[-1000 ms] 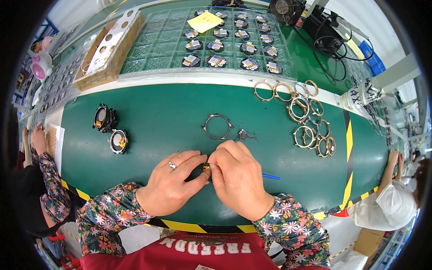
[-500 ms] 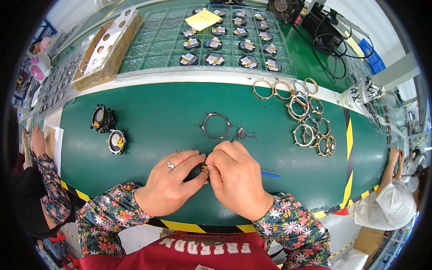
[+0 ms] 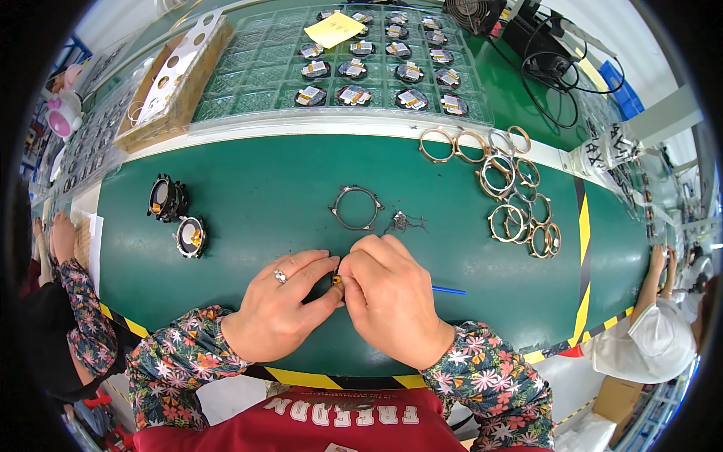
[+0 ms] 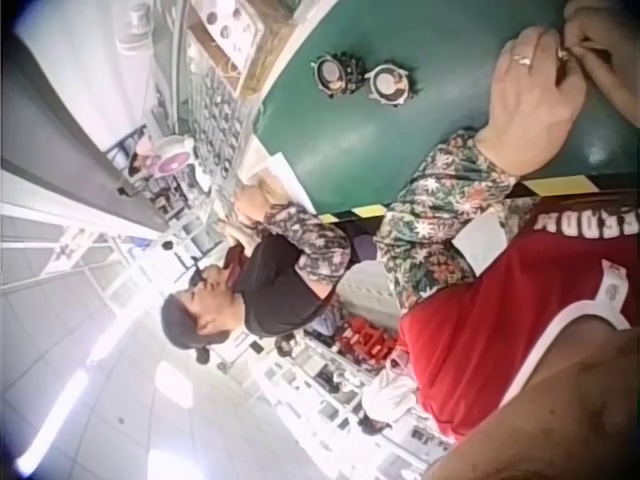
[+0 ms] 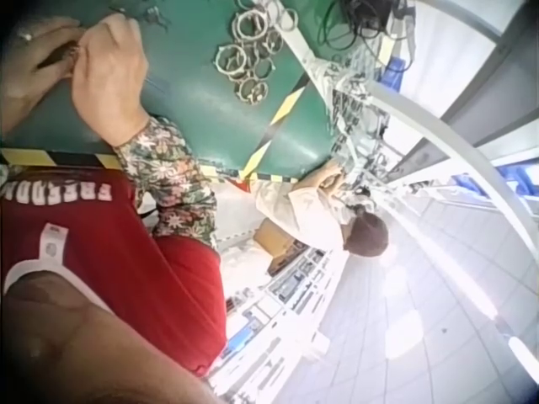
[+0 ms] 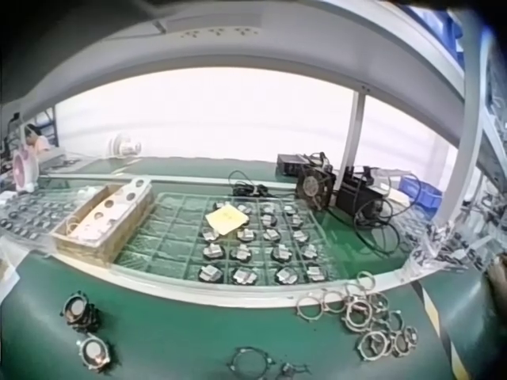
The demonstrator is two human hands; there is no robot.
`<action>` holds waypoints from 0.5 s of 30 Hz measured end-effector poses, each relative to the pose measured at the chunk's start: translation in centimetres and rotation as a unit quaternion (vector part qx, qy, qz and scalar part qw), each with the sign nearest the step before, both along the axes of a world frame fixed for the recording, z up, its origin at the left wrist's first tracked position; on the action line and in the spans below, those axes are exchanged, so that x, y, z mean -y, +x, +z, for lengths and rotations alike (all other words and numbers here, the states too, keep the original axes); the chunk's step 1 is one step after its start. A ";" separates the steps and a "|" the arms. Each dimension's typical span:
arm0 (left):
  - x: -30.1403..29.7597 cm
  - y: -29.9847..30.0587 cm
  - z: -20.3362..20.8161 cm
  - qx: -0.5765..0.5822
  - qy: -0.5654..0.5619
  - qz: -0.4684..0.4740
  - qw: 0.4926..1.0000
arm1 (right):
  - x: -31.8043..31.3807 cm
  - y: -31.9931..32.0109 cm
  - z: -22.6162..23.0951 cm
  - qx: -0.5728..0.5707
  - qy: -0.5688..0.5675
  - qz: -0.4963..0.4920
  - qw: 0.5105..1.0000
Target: The person assembles small circular electronic components by hand, fitting circuit boards and metal rings into plastic housings on a workbench.
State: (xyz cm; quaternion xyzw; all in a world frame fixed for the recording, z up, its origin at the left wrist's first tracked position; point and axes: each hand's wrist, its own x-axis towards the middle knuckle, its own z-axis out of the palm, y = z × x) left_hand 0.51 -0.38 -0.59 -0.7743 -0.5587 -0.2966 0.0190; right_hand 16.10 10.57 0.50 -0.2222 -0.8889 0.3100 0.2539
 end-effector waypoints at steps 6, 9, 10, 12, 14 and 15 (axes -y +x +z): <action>-0.2 0.0 0.1 0.002 0.002 0.002 1.000 | -0.1 0.1 0.1 -0.003 -0.004 0.019 1.000; -0.1 0.1 0.0 -0.003 0.004 -0.001 1.000 | 0.0 0.2 0.1 -0.004 0.002 0.019 1.000; -0.1 0.0 -0.1 -0.008 0.006 -0.002 1.000 | 0.0 0.2 0.1 -0.004 0.001 0.017 1.000; -0.1 0.0 -0.1 -0.010 0.005 -0.002 1.000 | -0.1 0.2 0.0 -0.005 0.000 0.015 1.000; 0.0 0.0 -0.1 -0.011 0.005 -0.001 1.000 | 0.0 0.2 0.1 -0.004 0.006 0.004 1.000; 0.0 0.0 -0.1 -0.011 0.005 -0.002 1.000 | 0.0 0.1 0.2 -0.005 0.007 0.005 1.000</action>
